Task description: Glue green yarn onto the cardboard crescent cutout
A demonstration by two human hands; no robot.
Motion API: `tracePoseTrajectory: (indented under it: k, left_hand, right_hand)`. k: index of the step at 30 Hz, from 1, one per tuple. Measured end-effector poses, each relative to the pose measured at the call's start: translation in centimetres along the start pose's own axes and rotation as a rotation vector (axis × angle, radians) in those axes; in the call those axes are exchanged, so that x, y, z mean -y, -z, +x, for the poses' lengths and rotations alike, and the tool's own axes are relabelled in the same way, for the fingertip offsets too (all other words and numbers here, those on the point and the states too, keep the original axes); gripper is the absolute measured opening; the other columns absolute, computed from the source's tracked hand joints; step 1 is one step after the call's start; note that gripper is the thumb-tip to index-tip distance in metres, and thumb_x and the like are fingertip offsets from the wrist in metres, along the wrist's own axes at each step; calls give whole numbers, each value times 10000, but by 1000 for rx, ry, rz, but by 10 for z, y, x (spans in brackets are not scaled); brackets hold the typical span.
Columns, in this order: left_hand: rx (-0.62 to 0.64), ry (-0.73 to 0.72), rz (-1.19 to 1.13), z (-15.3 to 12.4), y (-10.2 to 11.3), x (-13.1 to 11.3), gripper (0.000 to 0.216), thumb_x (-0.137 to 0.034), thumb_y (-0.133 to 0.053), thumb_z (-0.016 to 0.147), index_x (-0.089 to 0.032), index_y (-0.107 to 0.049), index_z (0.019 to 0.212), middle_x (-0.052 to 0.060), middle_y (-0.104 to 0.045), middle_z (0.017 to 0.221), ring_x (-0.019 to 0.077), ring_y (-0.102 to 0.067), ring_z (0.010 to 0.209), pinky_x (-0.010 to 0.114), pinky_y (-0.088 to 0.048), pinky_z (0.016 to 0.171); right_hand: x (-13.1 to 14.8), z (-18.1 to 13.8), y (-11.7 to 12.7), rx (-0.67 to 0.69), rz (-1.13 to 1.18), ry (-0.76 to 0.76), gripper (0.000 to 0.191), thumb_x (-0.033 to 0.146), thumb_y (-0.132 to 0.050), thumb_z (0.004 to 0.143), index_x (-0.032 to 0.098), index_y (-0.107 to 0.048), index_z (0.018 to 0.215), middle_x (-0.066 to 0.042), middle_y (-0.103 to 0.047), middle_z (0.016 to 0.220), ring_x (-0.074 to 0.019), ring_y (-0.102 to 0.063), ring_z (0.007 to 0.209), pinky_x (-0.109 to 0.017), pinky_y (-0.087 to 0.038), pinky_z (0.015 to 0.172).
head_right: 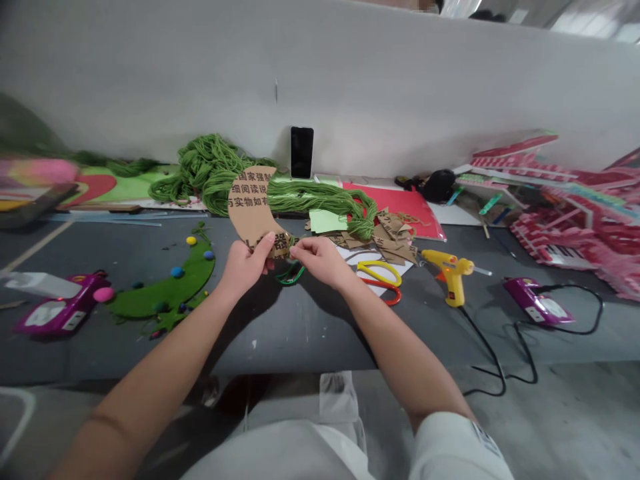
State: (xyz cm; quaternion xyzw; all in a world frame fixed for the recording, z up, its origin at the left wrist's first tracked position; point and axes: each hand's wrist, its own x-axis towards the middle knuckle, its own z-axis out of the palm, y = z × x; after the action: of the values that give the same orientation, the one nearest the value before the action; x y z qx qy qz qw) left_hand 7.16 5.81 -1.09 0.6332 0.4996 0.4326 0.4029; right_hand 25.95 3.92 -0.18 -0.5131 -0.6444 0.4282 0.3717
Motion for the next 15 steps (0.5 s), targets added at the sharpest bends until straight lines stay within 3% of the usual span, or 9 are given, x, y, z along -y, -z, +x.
tracePoseTrajectory:
  k: [7, 15]
  left_hand:
    - [-138, 26, -221, -1, -1, -7, 502, -562, -609, 877, -140, -652, 609, 36, -589, 452, 117, -511, 359, 214, -380, 345]
    - [-181, 70, -451, 2, -6, -4, 471, -596, -676, 813, -141, -684, 692, 46, -634, 498, 135, -577, 399, 206, -414, 345]
  right_hand:
    - [9, -7, -10, -6, 204, -44, 417, 534, -646, 821, 121, -684, 780, 67, -360, 489, -68, -293, 467, -236, -208, 470]
    - [8, -7, -16, 60, 479, -129, 381, 519, -714, 796, 139, -694, 817, 86, -288, 490, -52, -225, 433, -229, -132, 429]
